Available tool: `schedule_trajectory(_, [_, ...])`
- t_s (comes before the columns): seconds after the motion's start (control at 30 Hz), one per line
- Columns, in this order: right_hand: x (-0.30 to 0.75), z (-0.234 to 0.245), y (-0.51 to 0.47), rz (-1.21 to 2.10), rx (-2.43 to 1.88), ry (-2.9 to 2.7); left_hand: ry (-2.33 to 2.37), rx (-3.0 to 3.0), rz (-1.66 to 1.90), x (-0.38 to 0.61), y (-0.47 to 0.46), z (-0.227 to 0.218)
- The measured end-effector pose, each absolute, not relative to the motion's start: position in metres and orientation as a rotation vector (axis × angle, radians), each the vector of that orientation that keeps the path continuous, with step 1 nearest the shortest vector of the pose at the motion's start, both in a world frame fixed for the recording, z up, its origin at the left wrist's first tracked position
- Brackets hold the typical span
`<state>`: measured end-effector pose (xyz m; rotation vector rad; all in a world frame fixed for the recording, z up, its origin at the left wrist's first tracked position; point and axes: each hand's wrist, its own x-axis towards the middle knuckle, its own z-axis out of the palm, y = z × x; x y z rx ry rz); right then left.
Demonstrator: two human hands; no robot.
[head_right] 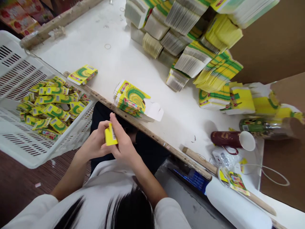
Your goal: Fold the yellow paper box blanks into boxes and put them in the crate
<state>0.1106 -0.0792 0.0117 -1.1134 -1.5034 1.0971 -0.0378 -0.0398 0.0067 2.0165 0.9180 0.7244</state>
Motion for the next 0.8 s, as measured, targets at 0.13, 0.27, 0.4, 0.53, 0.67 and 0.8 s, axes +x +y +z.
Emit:
schedule_trajectory(0.13, [0.121,0.012,-0.078,0.910,-1.297,-1.578,1.113,2.092,0.830,-0.035,-0.039,0.005])
schedule_trajectory(0.27, [0.132,0.007,-0.077,0.834,-1.382,-1.376,1.295,2.141,0.888,-0.039,-0.037,0.011])
schedule_trajectory(0.4, [0.138,0.006,-0.078,0.771,-1.334,-1.645,1.223,2.023,1.017,-0.046,-0.033,0.019])
schedule_trajectory(0.53, [0.151,0.016,-0.078,0.809,-1.253,-1.728,1.168,2.025,0.977,-0.049,-0.031,0.024])
schedule_trajectory(0.67, [0.157,0.024,-0.075,0.931,-1.275,-1.646,1.145,2.031,0.984,-0.045,-0.032,0.026])
schedule_trajectory(0.8, [0.140,0.019,-0.073,0.963,-1.320,-1.368,1.193,2.053,1.030,-0.037,-0.034,0.026])
